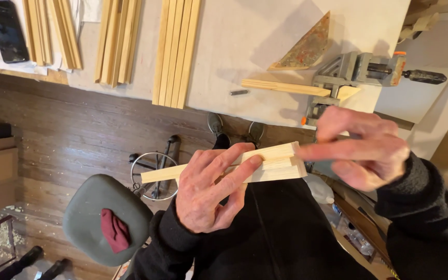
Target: Assemble wooden picture frame components using glue, a corner clamp, and a hammer.
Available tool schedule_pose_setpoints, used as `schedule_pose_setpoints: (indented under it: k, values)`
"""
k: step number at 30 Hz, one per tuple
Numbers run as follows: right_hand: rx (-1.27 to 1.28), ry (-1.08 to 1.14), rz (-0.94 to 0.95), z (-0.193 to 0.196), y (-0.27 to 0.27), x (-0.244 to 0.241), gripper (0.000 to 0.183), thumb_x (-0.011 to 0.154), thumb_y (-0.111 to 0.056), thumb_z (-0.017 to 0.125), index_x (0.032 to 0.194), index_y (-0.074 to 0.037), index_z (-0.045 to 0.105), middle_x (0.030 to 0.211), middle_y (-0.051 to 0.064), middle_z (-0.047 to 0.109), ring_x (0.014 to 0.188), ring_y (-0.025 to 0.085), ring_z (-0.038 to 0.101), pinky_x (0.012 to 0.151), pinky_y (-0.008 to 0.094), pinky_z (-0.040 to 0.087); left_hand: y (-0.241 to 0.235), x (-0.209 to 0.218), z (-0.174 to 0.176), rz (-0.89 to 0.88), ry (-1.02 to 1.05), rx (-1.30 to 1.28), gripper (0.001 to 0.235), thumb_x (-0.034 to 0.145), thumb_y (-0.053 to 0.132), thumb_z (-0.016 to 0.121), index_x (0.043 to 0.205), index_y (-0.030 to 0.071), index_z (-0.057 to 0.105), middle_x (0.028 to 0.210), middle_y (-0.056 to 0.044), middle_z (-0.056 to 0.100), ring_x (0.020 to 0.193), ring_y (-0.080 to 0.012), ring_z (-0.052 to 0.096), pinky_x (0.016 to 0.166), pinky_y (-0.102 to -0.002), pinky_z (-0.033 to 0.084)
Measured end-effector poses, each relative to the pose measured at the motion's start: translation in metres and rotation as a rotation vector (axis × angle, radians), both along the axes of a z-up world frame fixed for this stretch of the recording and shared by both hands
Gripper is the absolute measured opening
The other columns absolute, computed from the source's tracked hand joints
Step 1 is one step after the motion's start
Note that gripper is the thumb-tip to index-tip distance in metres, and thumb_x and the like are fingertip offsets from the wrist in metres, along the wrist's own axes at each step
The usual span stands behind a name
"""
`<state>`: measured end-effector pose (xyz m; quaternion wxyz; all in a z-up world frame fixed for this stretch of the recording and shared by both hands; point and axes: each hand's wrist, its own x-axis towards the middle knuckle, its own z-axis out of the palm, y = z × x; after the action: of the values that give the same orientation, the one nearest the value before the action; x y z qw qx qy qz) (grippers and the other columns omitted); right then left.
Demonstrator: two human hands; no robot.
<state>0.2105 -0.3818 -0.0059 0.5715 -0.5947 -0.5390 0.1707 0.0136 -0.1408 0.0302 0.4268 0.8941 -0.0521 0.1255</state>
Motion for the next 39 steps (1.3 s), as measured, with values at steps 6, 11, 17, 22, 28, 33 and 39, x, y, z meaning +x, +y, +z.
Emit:
schedule_pose_setpoints:
  k: [6,11,17,22,28,33,39]
  values:
    - [-0.022,0.045,0.005,0.032,0.012,-0.004,0.032,0.106,-0.031,0.055,0.113,-0.005,0.073,0.092,0.001,0.063,0.076,0.012,0.060,0.064,0.032,0.051,-0.003,-0.003,0.002,-0.005,0.011,0.001,0.058,0.078,0.002,0.069,0.136,0.008,0.064,0.138,-0.013,0.064,0.102,-0.0284,0.065,0.088,-0.039,0.050]
    - [-0.035,0.069,0.043,0.009,-0.012,-0.011,0.032,0.104,-0.029,0.054,0.113,-0.007,0.077,0.084,-0.001,0.061,0.070,0.012,0.055,0.063,0.034,0.047,-0.004,-0.003,0.001,0.008,0.003,0.012,0.058,0.079,0.002,0.070,0.136,0.009,0.064,0.139,-0.013,0.064,0.103,-0.0277,0.066,0.087,-0.038,0.050]
    - [0.015,-0.057,-0.108,0.027,0.003,-0.023,0.031,0.100,-0.027,0.058,0.120,-0.007,0.071,0.084,-0.001,0.056,0.072,0.013,0.053,0.065,0.032,0.046,-0.012,-0.005,0.004,0.055,-0.022,0.083,0.059,0.079,0.001,0.069,0.137,0.009,0.064,0.138,-0.013,0.064,0.107,-0.0276,0.066,0.088,-0.039,0.050]
    - [-0.071,-0.205,-0.277,0.033,0.009,-0.046,0.031,0.096,-0.015,0.059,0.122,-0.003,0.071,0.085,0.002,0.050,0.076,0.015,0.050,0.066,0.032,0.045,-0.019,-0.009,0.004,0.168,-0.053,0.168,0.056,0.083,0.001,0.070,0.139,0.009,0.063,0.139,-0.014,0.064,0.111,-0.0272,0.067,0.092,-0.039,0.051]
    - [-0.081,-0.335,-0.262,0.027,0.001,-0.057,0.044,0.076,0.000,0.060,0.117,-0.006,0.074,0.082,-0.001,0.047,0.076,0.018,0.048,0.069,0.037,0.047,-0.022,-0.009,0.005,0.190,-0.027,0.159,0.055,0.082,0.002,0.070,0.136,0.009,0.065,0.137,-0.014,0.066,0.108,-0.0280,0.068,0.090,-0.039,0.051]
    - [-0.176,-0.296,-0.269,0.047,0.009,-0.058,0.047,0.071,-0.002,0.060,0.116,-0.005,0.075,0.079,0.002,0.046,0.077,0.021,0.046,0.069,0.037,0.045,-0.022,-0.009,0.006,0.146,-0.037,0.129,0.057,0.080,0.004,0.072,0.136,0.007,0.064,0.136,-0.014,0.065,0.108,-0.0283,0.068,0.091,-0.040,0.051]
    - [-0.129,-0.244,-0.321,0.030,-0.002,-0.053,0.050,0.072,-0.006,0.055,0.118,0.000,0.073,0.080,0.000,0.048,0.076,0.018,0.047,0.067,0.034,0.045,-0.023,-0.010,0.006,0.156,-0.035,0.108,0.056,0.082,0.001,0.071,0.138,0.008,0.063,0.138,-0.013,0.065,0.111,-0.0287,0.068,0.093,-0.039,0.051]
